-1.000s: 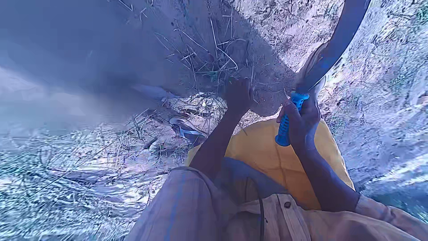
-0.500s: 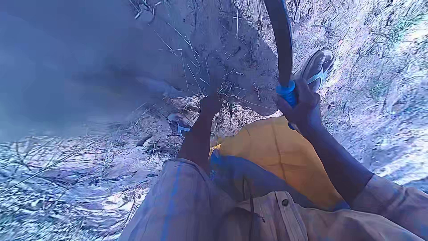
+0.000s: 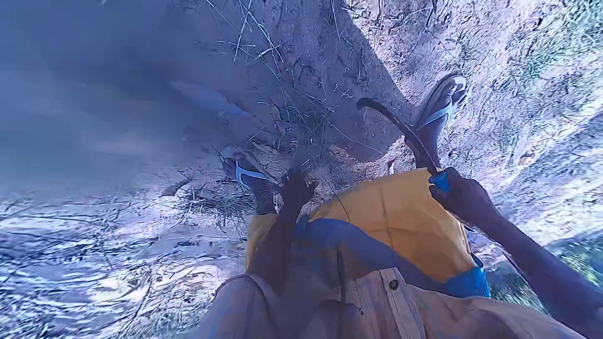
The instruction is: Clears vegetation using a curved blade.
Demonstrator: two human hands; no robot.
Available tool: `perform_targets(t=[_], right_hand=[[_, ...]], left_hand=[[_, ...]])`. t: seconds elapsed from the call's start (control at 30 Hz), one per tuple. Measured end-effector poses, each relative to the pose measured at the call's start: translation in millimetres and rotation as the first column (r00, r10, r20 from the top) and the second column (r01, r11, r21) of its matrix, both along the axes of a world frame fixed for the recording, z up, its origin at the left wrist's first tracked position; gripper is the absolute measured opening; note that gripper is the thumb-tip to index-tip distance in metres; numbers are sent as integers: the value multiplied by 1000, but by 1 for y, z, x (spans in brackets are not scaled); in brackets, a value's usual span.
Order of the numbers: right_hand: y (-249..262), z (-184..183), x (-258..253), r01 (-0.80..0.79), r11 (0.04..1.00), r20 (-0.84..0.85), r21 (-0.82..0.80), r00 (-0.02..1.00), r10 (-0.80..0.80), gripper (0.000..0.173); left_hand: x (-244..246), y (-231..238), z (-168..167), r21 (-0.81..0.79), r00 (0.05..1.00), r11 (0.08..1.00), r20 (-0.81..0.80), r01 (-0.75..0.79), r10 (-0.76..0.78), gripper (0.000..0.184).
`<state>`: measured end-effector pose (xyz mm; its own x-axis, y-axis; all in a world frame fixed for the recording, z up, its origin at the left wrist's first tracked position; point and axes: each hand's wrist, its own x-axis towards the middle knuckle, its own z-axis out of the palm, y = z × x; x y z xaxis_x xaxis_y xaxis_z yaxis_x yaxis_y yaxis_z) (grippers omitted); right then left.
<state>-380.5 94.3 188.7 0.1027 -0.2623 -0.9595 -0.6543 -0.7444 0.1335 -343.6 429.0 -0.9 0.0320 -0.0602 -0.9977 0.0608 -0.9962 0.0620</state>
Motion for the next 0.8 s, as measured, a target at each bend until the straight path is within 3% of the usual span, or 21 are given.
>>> perform_targets(t=[0.03,0.1,0.17,0.27,0.37,0.5,0.53,0.6,0.67,0.73,0.8], right_hand=[[-3,-3,9,-12,1000,181,1,983,11,39],[-1,-19,37,-42,999,514,10,857,31,39],[11,-44,75,-56,998,726,29,688,18,38],[38,-65,113,27,988,813,154,565,-142,33],[48,-71,107,7,978,880,208,436,-190,29],[51,-81,98,-80,966,899,246,391,-196,29],[52,-88,97,-96,961,875,258,446,-190,31],[46,-103,79,-99,960,697,261,707,-117,38],[17,-123,44,-132,962,245,240,967,72,37],[-19,-125,0,-144,970,-119,195,978,170,37],[-39,-94,-17,-140,979,-244,148,954,173,39]], left_hand=[[21,-14,4,-75,990,997,138,-16,26,63],[56,-50,6,-272,916,962,377,-34,139,45],[81,-95,-5,-374,865,927,455,-32,214,53],[100,-143,-35,-166,954,983,274,-81,125,80],[87,-142,-57,-4,990,993,78,-121,121,60],[70,-102,-70,-76,974,978,100,-197,204,45],[70,-94,-71,-95,972,975,104,-199,209,46],[68,-85,-70,-115,979,977,74,-178,187,48],[75,-88,-65,-111,985,981,48,-157,163,48],[79,-88,-55,-85,995,992,32,-89,92,44],[75,-72,-42,-91,1000,996,9,11,-10,37]])
